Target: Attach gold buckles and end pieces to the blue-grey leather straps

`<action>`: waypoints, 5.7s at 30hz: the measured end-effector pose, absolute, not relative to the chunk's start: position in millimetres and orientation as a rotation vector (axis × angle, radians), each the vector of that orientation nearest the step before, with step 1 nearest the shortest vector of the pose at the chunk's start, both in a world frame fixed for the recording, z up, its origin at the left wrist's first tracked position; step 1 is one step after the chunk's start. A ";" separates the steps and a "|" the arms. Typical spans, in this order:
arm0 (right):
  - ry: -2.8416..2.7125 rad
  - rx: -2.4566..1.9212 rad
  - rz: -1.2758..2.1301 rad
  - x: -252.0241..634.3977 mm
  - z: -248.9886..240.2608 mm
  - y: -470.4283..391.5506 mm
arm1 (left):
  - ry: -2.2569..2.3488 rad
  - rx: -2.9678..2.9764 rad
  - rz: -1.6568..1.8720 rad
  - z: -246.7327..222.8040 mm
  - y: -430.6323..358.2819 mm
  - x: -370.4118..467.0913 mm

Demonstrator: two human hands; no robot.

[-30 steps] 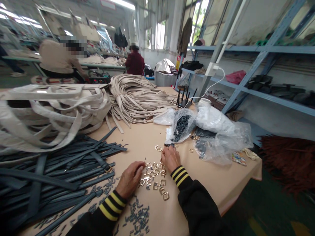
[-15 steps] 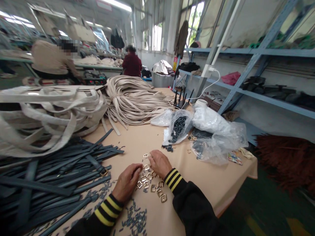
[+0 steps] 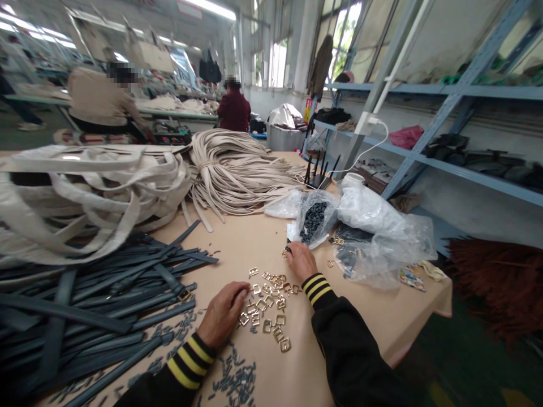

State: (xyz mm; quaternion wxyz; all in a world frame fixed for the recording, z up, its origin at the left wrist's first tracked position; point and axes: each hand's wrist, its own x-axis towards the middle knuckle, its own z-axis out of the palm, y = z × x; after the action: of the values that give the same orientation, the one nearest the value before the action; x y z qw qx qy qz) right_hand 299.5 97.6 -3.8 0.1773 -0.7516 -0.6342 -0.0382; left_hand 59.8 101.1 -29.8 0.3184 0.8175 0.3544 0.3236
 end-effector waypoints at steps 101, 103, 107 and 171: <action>-1.784 -2.353 0.200 337.2 12.4 143.1 | 0.948 2.138 0.827 -32.1 103.9 60.7; -1.792 -2.334 0.257 340.5 16.7 144.5 | 0.949 2.135 0.826 -32.6 104.0 60.6; -1.715 -2.310 0.309 347.4 22.7 142.0 | 0.940 2.144 0.829 -33.3 103.8 60.6; -1.752 -2.350 0.260 332.4 6.5 105.6 | 0.946 2.106 0.818 -30.8 101.1 59.3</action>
State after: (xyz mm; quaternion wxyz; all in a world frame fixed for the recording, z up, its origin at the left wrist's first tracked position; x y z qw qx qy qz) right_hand 332.4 105.6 6.5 0.0995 -0.7946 -0.5924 0.0879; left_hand 59.3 101.1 -30.8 0.3395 0.8088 0.3632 0.3142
